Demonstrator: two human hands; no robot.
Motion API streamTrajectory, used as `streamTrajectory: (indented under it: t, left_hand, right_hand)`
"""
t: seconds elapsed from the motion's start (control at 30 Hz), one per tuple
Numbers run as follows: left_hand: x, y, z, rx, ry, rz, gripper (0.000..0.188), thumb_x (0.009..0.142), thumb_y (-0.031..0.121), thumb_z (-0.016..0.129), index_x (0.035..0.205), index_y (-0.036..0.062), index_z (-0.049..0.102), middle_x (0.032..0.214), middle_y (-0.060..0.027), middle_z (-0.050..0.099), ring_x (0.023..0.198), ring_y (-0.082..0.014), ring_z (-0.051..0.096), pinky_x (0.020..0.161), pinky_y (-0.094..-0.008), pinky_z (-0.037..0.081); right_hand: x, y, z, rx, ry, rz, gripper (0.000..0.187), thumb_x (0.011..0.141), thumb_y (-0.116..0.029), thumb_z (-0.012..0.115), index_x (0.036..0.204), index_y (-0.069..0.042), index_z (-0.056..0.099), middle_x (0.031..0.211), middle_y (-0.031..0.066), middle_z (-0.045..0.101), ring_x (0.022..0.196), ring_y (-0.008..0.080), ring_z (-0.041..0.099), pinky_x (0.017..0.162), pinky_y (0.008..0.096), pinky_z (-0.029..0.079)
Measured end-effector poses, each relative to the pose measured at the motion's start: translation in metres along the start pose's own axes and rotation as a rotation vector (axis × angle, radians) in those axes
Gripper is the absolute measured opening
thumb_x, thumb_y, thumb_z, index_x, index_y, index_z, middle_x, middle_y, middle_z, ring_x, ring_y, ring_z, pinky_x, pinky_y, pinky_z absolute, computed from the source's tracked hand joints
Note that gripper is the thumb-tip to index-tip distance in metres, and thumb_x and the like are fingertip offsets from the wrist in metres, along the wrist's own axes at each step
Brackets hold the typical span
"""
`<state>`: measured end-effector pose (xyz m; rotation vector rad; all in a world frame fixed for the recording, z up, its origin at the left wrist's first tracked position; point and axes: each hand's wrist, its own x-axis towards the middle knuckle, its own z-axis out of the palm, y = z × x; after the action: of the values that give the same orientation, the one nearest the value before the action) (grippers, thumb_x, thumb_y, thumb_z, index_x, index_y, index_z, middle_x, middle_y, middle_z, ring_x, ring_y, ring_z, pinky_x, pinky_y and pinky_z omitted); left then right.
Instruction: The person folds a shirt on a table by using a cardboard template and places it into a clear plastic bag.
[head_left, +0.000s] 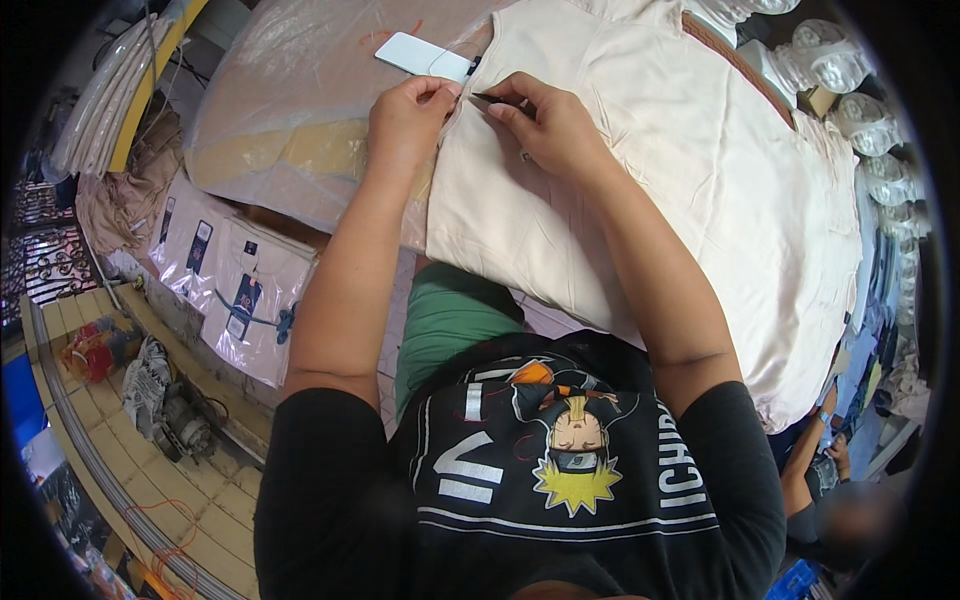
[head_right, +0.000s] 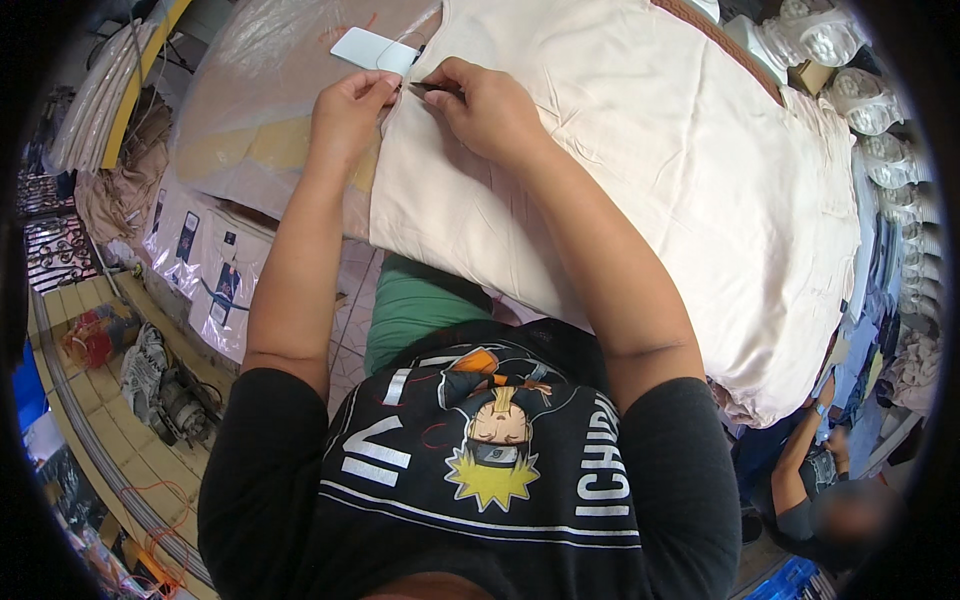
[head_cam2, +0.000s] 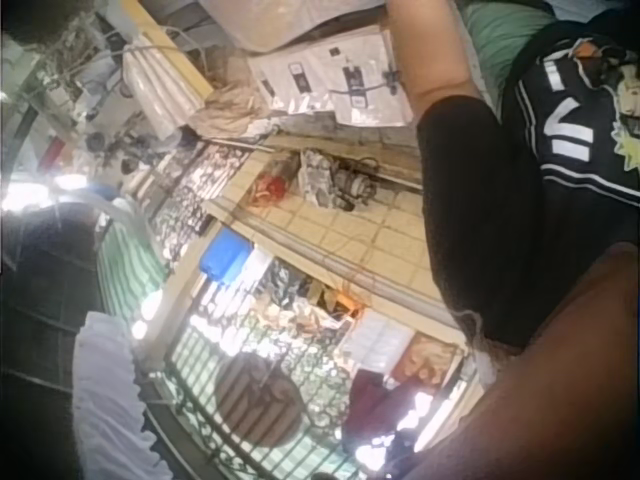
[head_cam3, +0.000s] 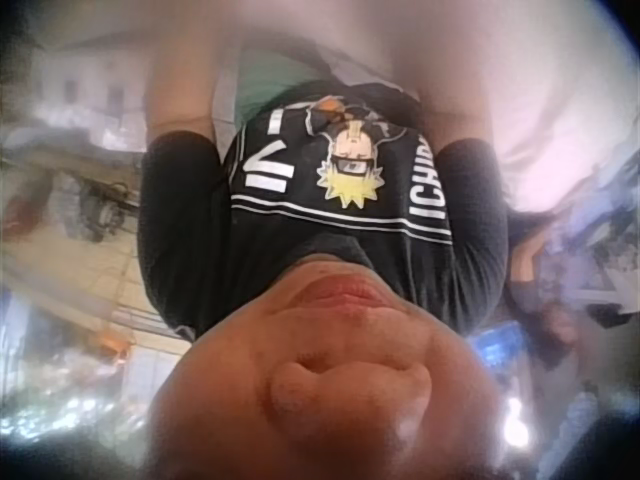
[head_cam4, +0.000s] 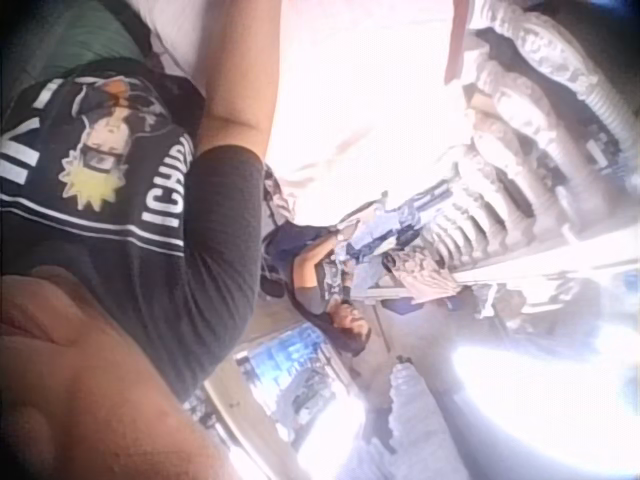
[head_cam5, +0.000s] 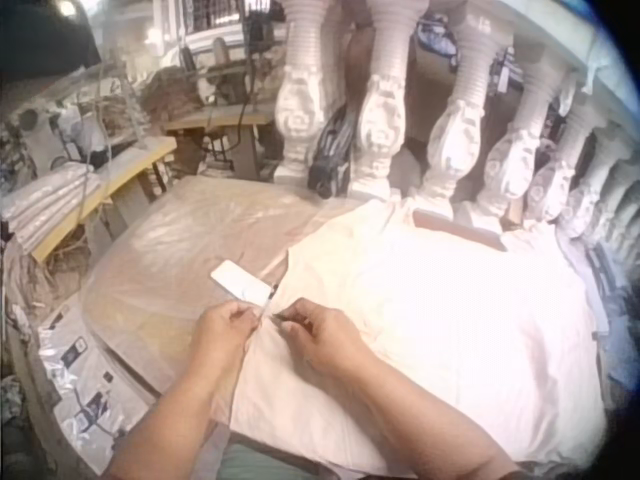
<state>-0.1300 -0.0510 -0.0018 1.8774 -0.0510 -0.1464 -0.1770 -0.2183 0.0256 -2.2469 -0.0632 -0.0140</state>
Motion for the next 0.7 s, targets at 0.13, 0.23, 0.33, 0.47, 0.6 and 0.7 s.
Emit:
streamTrajectory:
  t: [0.13,0.23,0.33,0.47,0.6,0.7]
  left_hand:
    - [0.006,-0.01,0.001,-0.054,0.025,0.036,0.022,0.082,0.02,0.065,0.091,0.0003,0.068,0.078,-0.0074,0.069,0.068,-0.0129,0.063,0.065,-0.026,0.048]
    - [0.004,-0.006,0.0,-0.042,-0.025,-0.001,0.023,0.085,0.015,0.063,0.099,-0.004,0.065,0.085,-0.0058,0.066,0.076,-0.0096,0.06,0.072,-0.0215,0.047]
    - [0.004,-0.004,0.0,-0.01,-0.03,0.019,0.024,0.085,0.016,0.064,0.099,-0.0043,0.065,0.085,-0.0059,0.066,0.076,-0.0095,0.059,0.072,-0.0211,0.047]
    - [0.007,-0.009,0.0,-0.021,-0.033,0.034,0.025,0.085,0.016,0.064,0.099,-0.0049,0.064,0.085,-0.0058,0.066,0.076,-0.0093,0.059,0.071,-0.021,0.046]
    - [0.005,-0.004,-0.001,-0.049,-0.037,0.023,0.024,0.086,0.016,0.063,0.099,-0.0048,0.064,0.085,-0.0056,0.066,0.076,-0.0094,0.059,0.072,-0.0213,0.047]
    - [0.006,-0.006,-0.001,-0.055,-0.043,0.03,0.024,0.086,0.015,0.063,0.099,-0.0049,0.064,0.085,-0.0055,0.066,0.077,-0.0094,0.059,0.073,-0.0214,0.047]
  right_hand:
    - [0.001,0.002,0.005,-0.022,0.072,-0.08,0.02,0.083,-0.022,0.061,0.097,-0.007,0.062,0.085,0.0128,0.067,0.078,0.0311,0.063,0.069,0.0382,0.049]
    - [0.004,0.004,0.007,-0.061,0.111,-0.097,0.02,0.082,-0.021,0.061,0.096,-0.007,0.063,0.085,0.0126,0.067,0.078,0.0319,0.063,0.068,0.0393,0.049]
    - [0.008,0.007,0.011,-0.098,0.148,-0.147,0.019,0.082,-0.021,0.061,0.095,-0.008,0.063,0.084,0.0133,0.066,0.077,0.0325,0.063,0.067,0.0402,0.049]
    - [0.013,0.005,0.012,-0.149,0.138,-0.127,0.018,0.082,-0.02,0.061,0.095,-0.009,0.063,0.083,0.0136,0.066,0.076,0.0326,0.063,0.067,0.0404,0.049]
    - [0.008,0.002,0.008,-0.115,0.085,-0.072,0.018,0.082,-0.021,0.06,0.095,-0.009,0.063,0.083,0.0125,0.066,0.076,0.0327,0.062,0.067,0.0407,0.049]
    - [0.004,0.0,0.007,-0.099,0.049,-0.081,0.019,0.082,-0.021,0.06,0.096,-0.009,0.063,0.083,0.012,0.066,0.077,0.0326,0.062,0.068,0.0407,0.049]
